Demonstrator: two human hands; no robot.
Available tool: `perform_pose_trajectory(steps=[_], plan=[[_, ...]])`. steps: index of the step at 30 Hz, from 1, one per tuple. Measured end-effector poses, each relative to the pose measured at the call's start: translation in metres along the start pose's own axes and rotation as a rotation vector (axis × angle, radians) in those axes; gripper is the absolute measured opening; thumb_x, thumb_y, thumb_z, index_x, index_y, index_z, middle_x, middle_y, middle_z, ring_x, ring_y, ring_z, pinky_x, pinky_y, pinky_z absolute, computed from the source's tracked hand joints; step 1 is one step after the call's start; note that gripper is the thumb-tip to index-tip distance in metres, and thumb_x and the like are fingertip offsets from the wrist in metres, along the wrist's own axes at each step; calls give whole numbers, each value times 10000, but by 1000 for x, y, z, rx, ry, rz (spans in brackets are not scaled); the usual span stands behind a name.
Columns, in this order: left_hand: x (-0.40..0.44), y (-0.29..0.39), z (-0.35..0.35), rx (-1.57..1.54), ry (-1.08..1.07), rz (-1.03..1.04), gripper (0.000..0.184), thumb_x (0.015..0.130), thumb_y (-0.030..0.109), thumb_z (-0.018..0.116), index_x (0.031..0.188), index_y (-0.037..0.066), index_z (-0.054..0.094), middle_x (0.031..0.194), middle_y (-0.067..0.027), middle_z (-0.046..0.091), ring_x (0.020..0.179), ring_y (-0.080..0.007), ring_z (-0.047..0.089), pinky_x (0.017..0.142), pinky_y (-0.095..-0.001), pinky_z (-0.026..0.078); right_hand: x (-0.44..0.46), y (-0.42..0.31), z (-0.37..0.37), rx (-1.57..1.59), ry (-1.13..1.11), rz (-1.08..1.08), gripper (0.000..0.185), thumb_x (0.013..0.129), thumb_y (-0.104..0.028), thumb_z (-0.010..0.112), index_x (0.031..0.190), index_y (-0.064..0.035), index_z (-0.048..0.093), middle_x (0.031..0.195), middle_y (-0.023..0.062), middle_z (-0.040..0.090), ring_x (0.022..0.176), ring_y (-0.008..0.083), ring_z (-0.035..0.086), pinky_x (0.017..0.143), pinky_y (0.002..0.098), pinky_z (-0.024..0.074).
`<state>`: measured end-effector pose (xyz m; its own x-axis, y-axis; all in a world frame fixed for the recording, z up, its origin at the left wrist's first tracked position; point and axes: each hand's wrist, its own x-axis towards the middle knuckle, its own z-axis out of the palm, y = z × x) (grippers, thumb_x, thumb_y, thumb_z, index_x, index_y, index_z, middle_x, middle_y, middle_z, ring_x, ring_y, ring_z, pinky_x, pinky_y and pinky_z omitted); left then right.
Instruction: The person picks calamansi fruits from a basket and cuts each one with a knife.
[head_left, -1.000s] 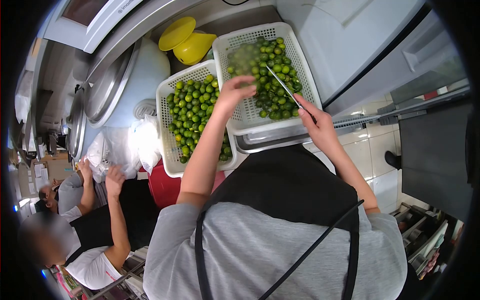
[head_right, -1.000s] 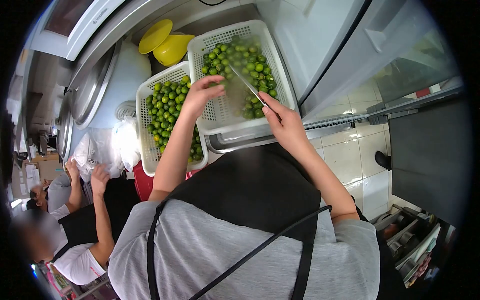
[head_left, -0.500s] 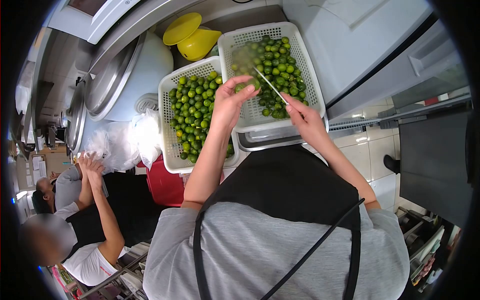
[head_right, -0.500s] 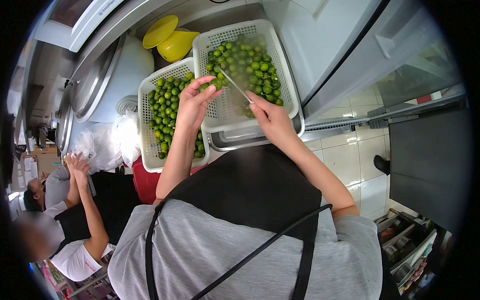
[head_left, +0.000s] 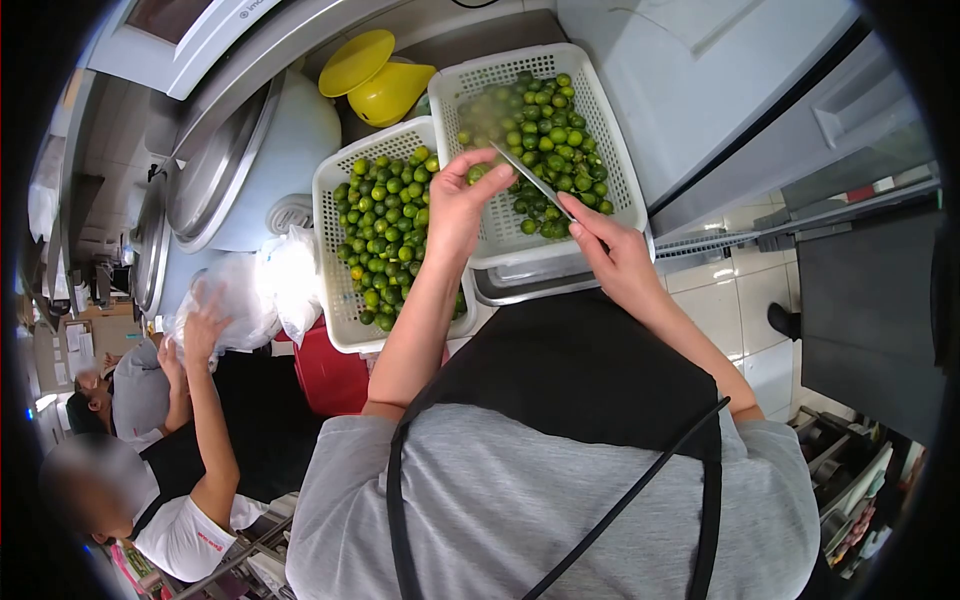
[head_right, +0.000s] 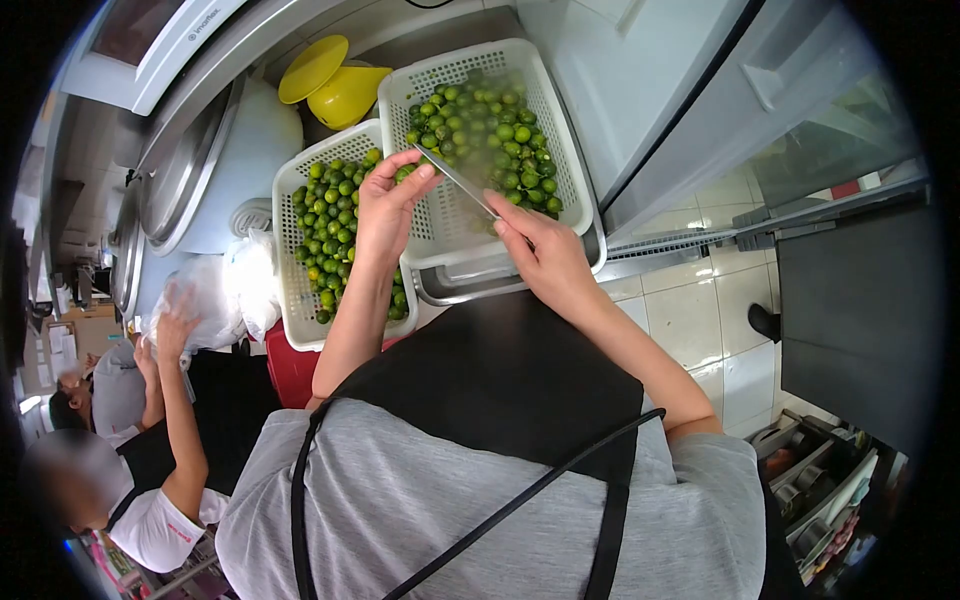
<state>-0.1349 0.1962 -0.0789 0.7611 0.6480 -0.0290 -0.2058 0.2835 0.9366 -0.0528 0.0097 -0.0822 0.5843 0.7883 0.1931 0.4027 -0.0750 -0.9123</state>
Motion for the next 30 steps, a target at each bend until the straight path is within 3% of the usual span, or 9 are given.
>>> perform_pose_trajectory(steps=[2, 4, 6, 9, 12, 20, 25, 28, 30], plan=[[-5, -7, 4, 118, -102, -14, 228, 745, -10, 663, 966, -2, 606, 896, -39, 598, 827, -110, 567, 750, -236, 477, 8, 3, -1, -50, 0, 10, 324, 895, -191, 494, 1194, -68, 523, 973, 190, 612, 797, 250, 615, 698, 314, 459], [-17, -9, 20, 111, -178, -53, 264, 720, -8, 681, 976, 3, 616, 896, -36, 595, 821, -98, 552, 743, -235, 458, 20, 9, -1, -3, 34, 63, 330, 893, -200, 498, 1192, -63, 521, 928, 189, 611, 696, 232, 588, 645, 312, 452], [-13, -14, 18, 101, -122, 3, 261, 721, -14, 677, 974, 2, 615, 899, -36, 594, 818, -98, 552, 743, -236, 458, 23, 15, 5, 26, 111, -81, 333, 887, -192, 510, 1193, -61, 518, 909, 181, 616, 621, 223, 539, 613, 297, 443], [3, -9, 4, 78, 34, 61, 256, 723, -24, 671, 970, -9, 603, 884, -34, 596, 812, -109, 567, 752, -246, 472, 11, -1, -1, 75, -15, 0, 328, 887, -161, 505, 1201, -67, 515, 994, 190, 612, 787, 258, 610, 700, 320, 457], [5, 2, -2, -3, 72, 106, 254, 727, -24, 671, 969, -8, 596, 879, -35, 599, 774, -110, 573, 746, -245, 469, -1, 0, 2, 43, -5, -58, 320, 893, -163, 493, 1199, -74, 522, 998, 185, 613, 865, 268, 613, 736, 326, 457], [-2, -13, 8, 95, -1, 77, 229, 741, -25, 662, 954, -24, 581, 898, -62, 593, 820, -130, 582, 753, -261, 494, 20, -2, 3, 7, 13, -43, 319, 886, -186, 501, 1187, -82, 528, 954, 177, 621, 823, 300, 603, 727, 334, 460], [6, -5, -12, -314, -37, -114, 225, 807, 3, 593, 1026, -25, 552, 929, -86, 601, 885, -173, 584, 887, -351, 478, 16, 6, 5, 14, 19, -62, 318, 882, -191, 507, 1185, -94, 532, 944, 171, 622, 813, 295, 603, 722, 322, 459], [9, 10, -46, -225, -36, -58, 228, 815, 21, 589, 1034, -29, 554, 946, -92, 598, 910, -183, 579, 927, -374, 457, 6, 3, -9, -64, -147, 43, 320, 881, -187, 513, 1188, -99, 532, 983, 174, 617, 839, 293, 605, 741, 317, 459], [0, 37, -65, 40, -6, -57, 251, 773, 29, 638, 1011, -23, 575, 958, -84, 602, 899, -174, 580, 857, -347, 475, -1, 9, -15, -38, -126, 51, 323, 881, -181, 516, 1193, -98, 530, 1015, 172, 611, 872, 281, 607, 765, 310, 455]])
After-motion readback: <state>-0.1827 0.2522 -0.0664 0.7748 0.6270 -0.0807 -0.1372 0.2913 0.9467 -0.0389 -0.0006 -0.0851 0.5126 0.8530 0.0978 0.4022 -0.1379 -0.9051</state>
